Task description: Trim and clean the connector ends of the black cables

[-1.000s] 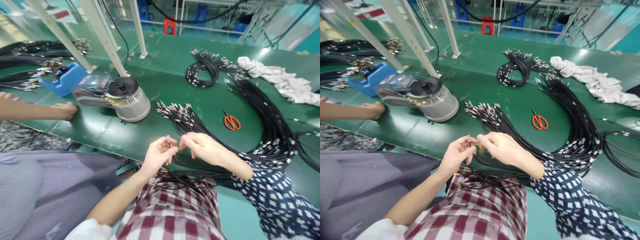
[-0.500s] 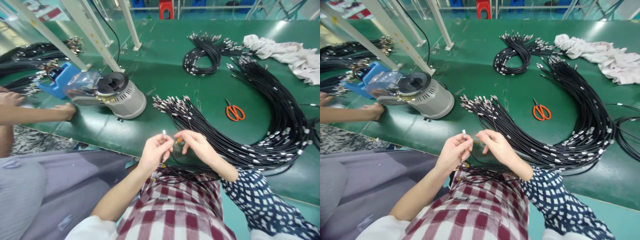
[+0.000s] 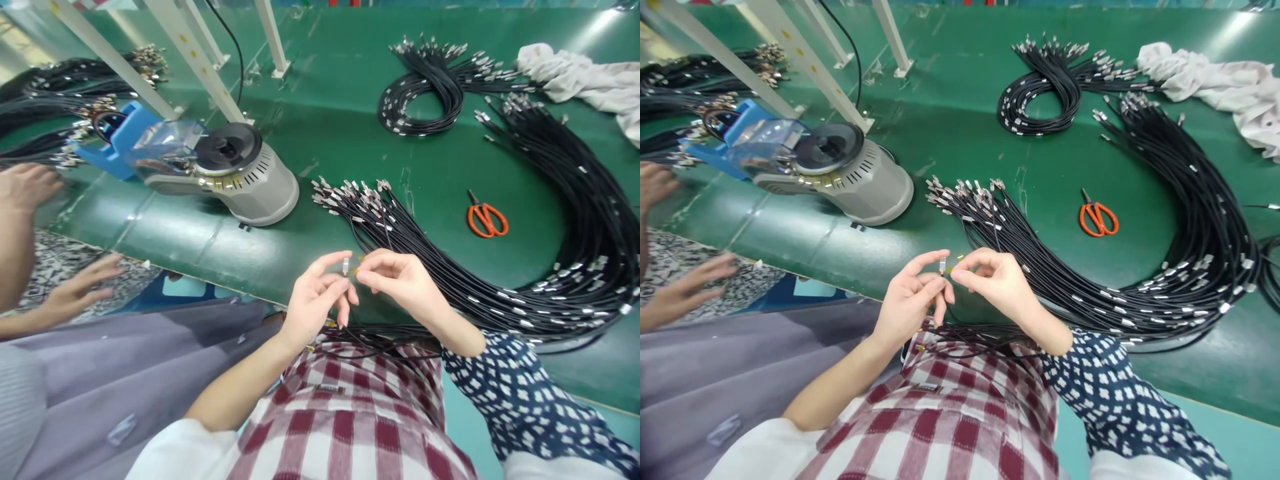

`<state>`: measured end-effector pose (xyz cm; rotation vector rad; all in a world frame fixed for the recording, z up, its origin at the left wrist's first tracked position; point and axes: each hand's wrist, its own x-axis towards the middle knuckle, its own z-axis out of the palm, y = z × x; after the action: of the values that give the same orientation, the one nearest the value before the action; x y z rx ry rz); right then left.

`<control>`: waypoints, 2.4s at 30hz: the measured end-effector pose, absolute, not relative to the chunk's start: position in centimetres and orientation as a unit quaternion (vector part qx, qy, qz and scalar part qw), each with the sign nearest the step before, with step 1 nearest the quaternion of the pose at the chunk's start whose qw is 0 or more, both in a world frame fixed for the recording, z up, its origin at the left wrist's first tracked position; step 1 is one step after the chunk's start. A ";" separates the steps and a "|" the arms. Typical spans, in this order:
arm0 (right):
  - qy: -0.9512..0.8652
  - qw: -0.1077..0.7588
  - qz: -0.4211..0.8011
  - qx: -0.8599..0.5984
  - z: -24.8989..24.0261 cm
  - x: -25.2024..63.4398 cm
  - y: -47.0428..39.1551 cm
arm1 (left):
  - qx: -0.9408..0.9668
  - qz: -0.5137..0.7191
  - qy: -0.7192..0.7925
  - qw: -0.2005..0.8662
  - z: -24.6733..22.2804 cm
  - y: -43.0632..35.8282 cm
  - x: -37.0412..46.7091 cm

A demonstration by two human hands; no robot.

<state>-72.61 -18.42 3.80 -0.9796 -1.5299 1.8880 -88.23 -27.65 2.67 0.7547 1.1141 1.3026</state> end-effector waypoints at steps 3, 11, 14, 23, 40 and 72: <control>-0.585 0.241 0.689 -0.354 4.1 -72.9 -18.4 | 0.320 0.548 0.477 0.608 2.8 -27.8 -88.3; -0.598 0.231 0.680 -0.354 4.2 -73.1 -18.4 | 0.306 0.543 0.453 0.637 2.7 -27.9 -88.4; -0.605 0.228 0.674 -0.358 4.2 -73.1 -18.4 | 0.309 0.540 0.449 0.641 2.8 -27.9 -88.4; -0.618 0.238 0.651 -0.371 4.4 -73.4 -18.8 | 0.309 0.540 0.455 0.637 2.9 -28.1 -88.3; -0.629 0.287 0.637 -0.340 3.0 -73.5 -18.7 | 0.250 0.576 0.447 0.637 2.3 -27.1 -87.9; -0.572 0.320 0.675 -0.339 3.0 -74.4 -19.3 | 0.180 0.590 0.474 0.629 2.7 -27.8 -87.7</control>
<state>-74.36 -19.28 3.03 -0.8916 -1.5021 1.7733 -87.72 -27.77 2.68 0.4113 1.0856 1.3517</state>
